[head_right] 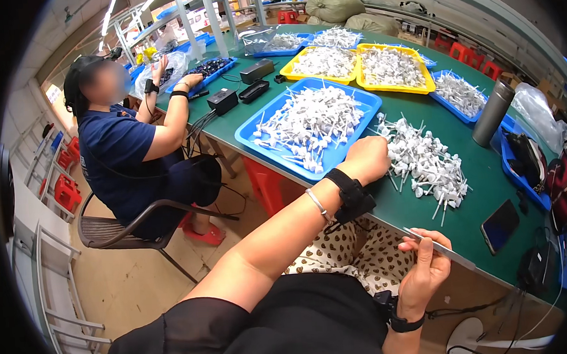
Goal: The person sits at a green workbench and uses tweezers to manipulate small white plastic components. They repeatedly pick up individual pieces, adjust them with the tool, and place them into a blue tray.
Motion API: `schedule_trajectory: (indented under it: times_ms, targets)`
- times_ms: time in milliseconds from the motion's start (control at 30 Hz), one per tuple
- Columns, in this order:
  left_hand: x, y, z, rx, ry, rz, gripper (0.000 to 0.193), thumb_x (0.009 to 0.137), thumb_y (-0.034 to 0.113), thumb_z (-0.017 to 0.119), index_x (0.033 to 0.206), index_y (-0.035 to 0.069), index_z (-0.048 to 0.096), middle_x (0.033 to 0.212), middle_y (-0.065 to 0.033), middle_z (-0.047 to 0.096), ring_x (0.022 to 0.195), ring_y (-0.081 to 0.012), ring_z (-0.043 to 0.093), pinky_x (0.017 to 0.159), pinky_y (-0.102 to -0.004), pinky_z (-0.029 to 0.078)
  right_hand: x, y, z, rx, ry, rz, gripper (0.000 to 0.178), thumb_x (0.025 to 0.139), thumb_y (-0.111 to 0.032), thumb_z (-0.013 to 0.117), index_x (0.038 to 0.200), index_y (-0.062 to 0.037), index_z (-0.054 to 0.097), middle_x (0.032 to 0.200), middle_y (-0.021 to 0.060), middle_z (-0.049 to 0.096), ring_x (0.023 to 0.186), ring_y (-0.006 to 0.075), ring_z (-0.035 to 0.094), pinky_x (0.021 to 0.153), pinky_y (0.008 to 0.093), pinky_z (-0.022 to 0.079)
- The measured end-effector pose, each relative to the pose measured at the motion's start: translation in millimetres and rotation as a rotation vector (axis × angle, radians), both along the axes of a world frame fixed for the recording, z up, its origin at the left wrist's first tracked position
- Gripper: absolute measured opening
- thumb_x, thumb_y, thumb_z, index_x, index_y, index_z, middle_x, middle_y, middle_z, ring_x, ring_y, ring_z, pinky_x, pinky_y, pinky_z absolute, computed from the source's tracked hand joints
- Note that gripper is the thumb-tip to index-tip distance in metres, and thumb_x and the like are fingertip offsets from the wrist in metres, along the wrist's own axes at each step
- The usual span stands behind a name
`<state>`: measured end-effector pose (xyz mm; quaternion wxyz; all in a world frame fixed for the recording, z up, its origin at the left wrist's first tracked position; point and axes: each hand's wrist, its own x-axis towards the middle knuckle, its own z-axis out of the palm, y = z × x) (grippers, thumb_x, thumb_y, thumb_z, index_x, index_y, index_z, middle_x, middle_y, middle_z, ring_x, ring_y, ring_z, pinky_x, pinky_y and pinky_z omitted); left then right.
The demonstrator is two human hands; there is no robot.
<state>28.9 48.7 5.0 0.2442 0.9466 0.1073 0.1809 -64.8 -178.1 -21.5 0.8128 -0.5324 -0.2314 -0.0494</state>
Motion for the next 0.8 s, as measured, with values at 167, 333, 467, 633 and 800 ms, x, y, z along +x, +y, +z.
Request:
schedule_trajectory:
  times_ms: [167,333,467,633,800]
  targets:
    - [3,5,-6,-0.021,-0.053,-0.006,0.018,0.076,0.015,0.064,0.08,-0.001,0.071,0.088,-0.0253,0.069,0.088,-0.0416,0.068,0.081,-0.0487,0.054,1,-1,-1,0.022,0.02,-0.019,0.016,0.104,-0.012,0.054,0.11,0.0027,0.057,0.102,0.0152,0.067,0.076,0.0166,0.067,0.076,0.0294,0.055]
    - [-1,10,-10,-0.109,-0.28,0.029,0.015,0.09,0.012,0.059,0.094,-0.002,0.062,0.087,-0.0266,0.067,0.085,-0.0447,0.066,0.077,-0.0495,0.052,1,0,-1,0.045,0.015,-0.011,0.017,0.103,-0.013,0.055,0.11,0.0021,0.057,0.103,0.0148,0.068,0.08,0.017,0.068,0.078,0.0304,0.056]
    - [-26,4,1,-0.443,-0.509,-0.171,0.016,0.094,0.013,0.065,0.096,-0.002,0.063,0.078,-0.0092,0.068,0.068,-0.0173,0.064,0.063,-0.0324,0.051,0,1,2,0.063,0.017,-0.018,0.016,0.103,-0.013,0.057,0.111,0.0007,0.058,0.103,0.0138,0.068,0.085,0.0184,0.069,0.081,0.0314,0.056]
    - [-104,-15,14,-0.916,-0.229,-0.309,0.018,0.095,0.015,0.069,0.104,0.0,0.067,0.08,0.0013,0.064,0.066,-0.0047,0.055,0.059,-0.0214,0.045,-6,4,3,0.065,0.022,0.043,0.016,0.102,-0.012,0.057,0.111,0.001,0.058,0.106,0.0142,0.068,0.089,0.02,0.069,0.085,0.0326,0.056]
    - [-162,-35,-8,-1.194,-0.091,-0.281,0.018,0.094,0.011,0.07,0.109,0.0,0.071,0.086,0.0008,0.067,0.068,-0.0035,0.057,0.06,-0.0193,0.046,-17,11,6,0.024,-0.022,0.124,0.015,0.101,-0.009,0.058,0.112,0.0019,0.058,0.108,0.0146,0.067,0.097,0.0207,0.069,0.09,0.0323,0.055]
